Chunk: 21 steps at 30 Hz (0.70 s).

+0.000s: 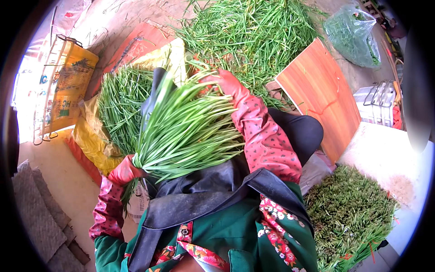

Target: The person bundles green vegetable stalks using a red tie and places them onto a large pile, then gathers more loose stalks from a pile on the floor to continue the process.

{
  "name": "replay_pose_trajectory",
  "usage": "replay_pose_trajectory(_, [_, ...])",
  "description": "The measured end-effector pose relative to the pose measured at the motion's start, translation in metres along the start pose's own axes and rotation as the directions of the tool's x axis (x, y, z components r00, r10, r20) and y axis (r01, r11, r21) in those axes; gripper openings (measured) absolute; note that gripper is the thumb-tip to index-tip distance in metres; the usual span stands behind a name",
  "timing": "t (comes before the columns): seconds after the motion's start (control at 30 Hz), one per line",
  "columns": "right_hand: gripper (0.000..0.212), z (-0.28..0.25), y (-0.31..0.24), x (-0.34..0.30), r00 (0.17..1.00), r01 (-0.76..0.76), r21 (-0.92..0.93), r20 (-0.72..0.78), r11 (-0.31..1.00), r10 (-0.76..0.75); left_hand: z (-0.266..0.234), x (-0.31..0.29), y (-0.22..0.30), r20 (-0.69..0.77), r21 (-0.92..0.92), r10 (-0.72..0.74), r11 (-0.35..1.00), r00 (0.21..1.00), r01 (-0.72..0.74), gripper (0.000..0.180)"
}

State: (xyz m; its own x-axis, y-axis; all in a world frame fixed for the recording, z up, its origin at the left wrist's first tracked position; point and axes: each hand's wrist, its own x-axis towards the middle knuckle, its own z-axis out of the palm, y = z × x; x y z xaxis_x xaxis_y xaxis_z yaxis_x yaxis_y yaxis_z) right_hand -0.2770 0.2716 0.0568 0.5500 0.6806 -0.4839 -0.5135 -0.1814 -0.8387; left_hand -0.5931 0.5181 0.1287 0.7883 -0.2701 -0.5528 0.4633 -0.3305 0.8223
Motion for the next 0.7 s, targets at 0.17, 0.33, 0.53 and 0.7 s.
replay_pose_trajectory(0.17, [0.018, -0.085, 0.009, 0.005, 0.944, 0.081, 0.513, -0.315, 0.854, 0.099, 0.006, 0.0, -0.021, -0.06, -0.067, 0.084, 0.994, 0.995, -0.088, 0.04])
replay_pose_trajectory(0.33, [0.051, -0.009, 0.017, 0.027, 0.965, 0.24, -0.454, 0.211, 0.858, -0.159, 0.004, 0.005, -0.015, -0.065, -0.092, 0.127, 0.987, 0.99, -0.132, 0.041])
replay_pose_trajectory(0.53, [0.031, -0.03, -0.039, 0.038, 0.96, 0.156, 0.293, 0.18, 0.943, -0.214, -0.013, -0.018, -0.01, -0.107, -0.261, -0.191, 0.952, 0.976, 0.158, 0.034])
replay_pose_trajectory(0.7, [0.035, -0.001, -0.058, -0.04, 0.952, 0.083, -0.203, -0.273, 0.976, -0.138, 0.01, -0.03, 0.002, -0.147, -0.471, -0.402, 0.832, 0.904, 0.293, 0.04])
